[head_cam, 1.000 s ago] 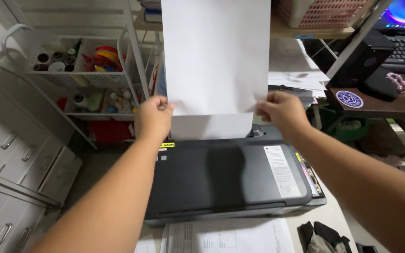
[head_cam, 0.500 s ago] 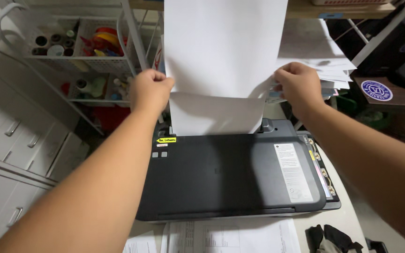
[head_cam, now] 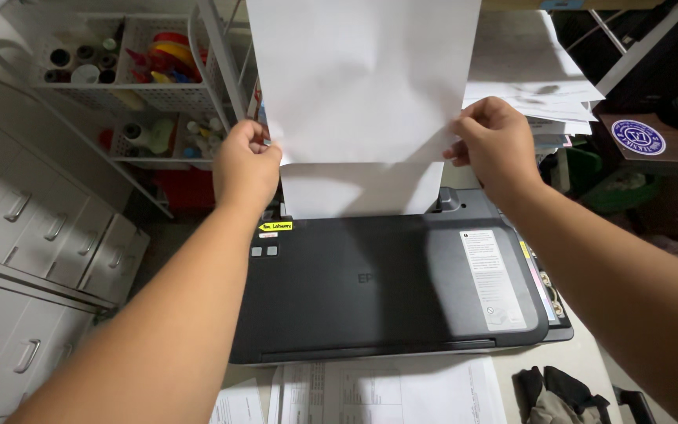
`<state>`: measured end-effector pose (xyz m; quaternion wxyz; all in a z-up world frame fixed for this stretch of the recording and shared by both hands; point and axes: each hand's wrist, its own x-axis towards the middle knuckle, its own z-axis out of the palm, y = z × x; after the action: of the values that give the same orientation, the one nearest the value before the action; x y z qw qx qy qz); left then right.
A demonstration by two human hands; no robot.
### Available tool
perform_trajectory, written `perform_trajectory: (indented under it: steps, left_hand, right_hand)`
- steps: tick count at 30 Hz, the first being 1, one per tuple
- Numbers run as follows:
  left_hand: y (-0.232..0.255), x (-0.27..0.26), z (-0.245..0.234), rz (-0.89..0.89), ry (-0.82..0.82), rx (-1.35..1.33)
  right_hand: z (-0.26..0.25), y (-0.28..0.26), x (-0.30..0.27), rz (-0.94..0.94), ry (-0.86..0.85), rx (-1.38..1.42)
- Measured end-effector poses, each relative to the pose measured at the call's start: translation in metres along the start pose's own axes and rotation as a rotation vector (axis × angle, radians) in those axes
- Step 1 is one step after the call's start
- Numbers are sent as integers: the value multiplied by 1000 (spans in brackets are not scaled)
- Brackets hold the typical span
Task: The person loads sheets of paper one at a time into the rear feed of an Epson printer on a small table, guides each sheet through the rollers, and pulls the fed sheets out onto the table, repeating the feed cycle with additional sheets.
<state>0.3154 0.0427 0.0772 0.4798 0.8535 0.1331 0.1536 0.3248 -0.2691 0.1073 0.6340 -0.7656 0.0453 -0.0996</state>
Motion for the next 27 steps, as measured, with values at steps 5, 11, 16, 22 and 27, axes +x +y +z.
perform_trajectory:
  steps: [5, 11, 16, 22, 27]
  left_hand:
    - [8, 14, 3, 33, 59, -46]
    - [32, 38, -3, 53, 125, -34]
    - [24, 28, -3, -92, 29, -2]
    - [19, 27, 6, -21, 62, -37]
    - [24, 31, 7, -66, 48, -56]
  right_hand:
    - [-1, -5, 19, -50, 39, -33]
    - [0, -20, 43, -101, 36, -79]
    - [2, -13, 38, 21, 45, -152]
    - [0, -13, 34, 38, 39, -199]
    - [0, -18, 31, -41, 25, -295]
